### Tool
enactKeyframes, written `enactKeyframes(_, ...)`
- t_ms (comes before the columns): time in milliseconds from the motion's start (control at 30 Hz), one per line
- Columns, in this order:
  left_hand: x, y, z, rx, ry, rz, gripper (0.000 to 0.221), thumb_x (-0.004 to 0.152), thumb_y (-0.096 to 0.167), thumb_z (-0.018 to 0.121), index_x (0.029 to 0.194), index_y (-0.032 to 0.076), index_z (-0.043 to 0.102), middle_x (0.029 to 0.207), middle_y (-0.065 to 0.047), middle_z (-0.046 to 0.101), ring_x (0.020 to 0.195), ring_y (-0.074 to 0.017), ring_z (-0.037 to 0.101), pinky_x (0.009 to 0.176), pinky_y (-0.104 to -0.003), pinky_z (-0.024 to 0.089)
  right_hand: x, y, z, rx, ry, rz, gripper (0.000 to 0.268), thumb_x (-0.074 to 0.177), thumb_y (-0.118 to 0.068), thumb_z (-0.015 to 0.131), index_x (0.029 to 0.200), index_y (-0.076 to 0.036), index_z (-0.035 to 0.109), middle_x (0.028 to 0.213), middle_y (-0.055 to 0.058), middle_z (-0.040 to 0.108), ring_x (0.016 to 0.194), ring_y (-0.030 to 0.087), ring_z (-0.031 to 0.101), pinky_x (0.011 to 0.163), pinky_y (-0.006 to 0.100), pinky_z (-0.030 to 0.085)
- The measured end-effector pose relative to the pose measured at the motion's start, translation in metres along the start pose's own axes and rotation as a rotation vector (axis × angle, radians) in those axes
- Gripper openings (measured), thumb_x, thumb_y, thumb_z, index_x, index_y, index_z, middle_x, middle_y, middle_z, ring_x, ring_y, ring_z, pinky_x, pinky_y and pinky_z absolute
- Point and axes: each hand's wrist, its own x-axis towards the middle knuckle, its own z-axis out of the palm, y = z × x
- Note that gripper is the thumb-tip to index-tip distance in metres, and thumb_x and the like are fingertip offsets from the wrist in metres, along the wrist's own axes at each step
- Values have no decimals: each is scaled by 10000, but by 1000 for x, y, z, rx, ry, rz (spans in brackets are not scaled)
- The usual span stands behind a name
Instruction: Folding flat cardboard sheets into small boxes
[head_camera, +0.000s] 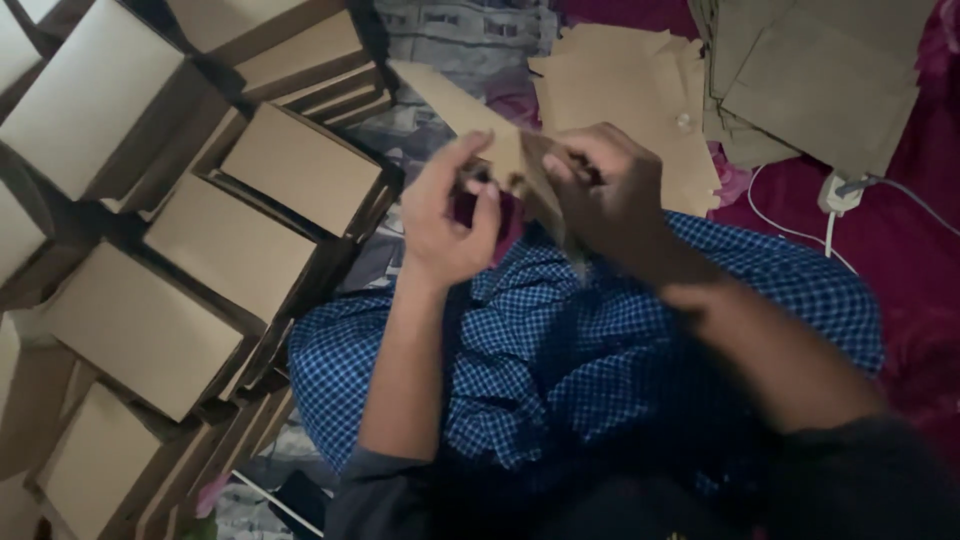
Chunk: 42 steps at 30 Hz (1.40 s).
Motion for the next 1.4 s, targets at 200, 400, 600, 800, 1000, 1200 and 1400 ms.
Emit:
enactKeyframes(200,-13,0,19,197,-15,112,296,939,147,678,1225,139,752,1015,-38,771,820,-274,765,742,-379,641,-1,2,-4,203,28,145,184,985,-91,801,1022,31,669,641,90,499,698,360,724,470,242,445)
enactKeyframes(400,9,25,5,669,114,488,147,1001,183,637,1021,195,782,835,-24,504,686,-192,490,645,-331,530,-5,5,-4,188,-95,100,160,998,-153,782,1047,-5,751,642,60,491,718,285,730,512,294,451)
enactKeyframes(600,1,6,3,508,-73,393,326,1107,304,450,999,183,733,1118,-73,728,1104,-328,706,1140,-692,244,5,-12,-11,208,-171,82,333,1005,-350,765,1135,-44,773,866,130,679,765,205,682,626,307,489)
enactKeyframes(800,7,8,-4,178,-148,171,166,1023,187,628,1070,143,781,1121,-92,720,932,-385,730,785,-485,603,3,-11,-12,243,-256,164,203,1025,-201,715,1106,-16,737,741,134,671,741,210,688,608,319,500)
enactKeyframes(1000,10,17,-17,168,-256,103,191,1064,219,560,1094,148,735,1194,-138,662,901,-496,694,732,-582,582,3,-9,-9,241,-254,149,198,1034,-189,730,1074,4,724,719,165,677,657,236,693,543,296,489)
enactKeyframes(1200,8,20,-16,190,-216,18,148,1020,235,638,1039,177,773,1079,-72,724,897,-398,738,748,-482,601,1,-12,-4,242,-244,141,76,1004,-98,740,1007,-23,732,765,164,705,737,268,730,600,311,511)
enactKeyframes(1400,8,32,-16,168,-94,-127,198,1072,213,545,1094,135,725,984,-148,758,843,-449,730,698,-492,596,4,-9,-12,169,-215,-194,424,1091,-426,520,1082,-36,686,1080,222,694,1014,465,682,731,485,552)
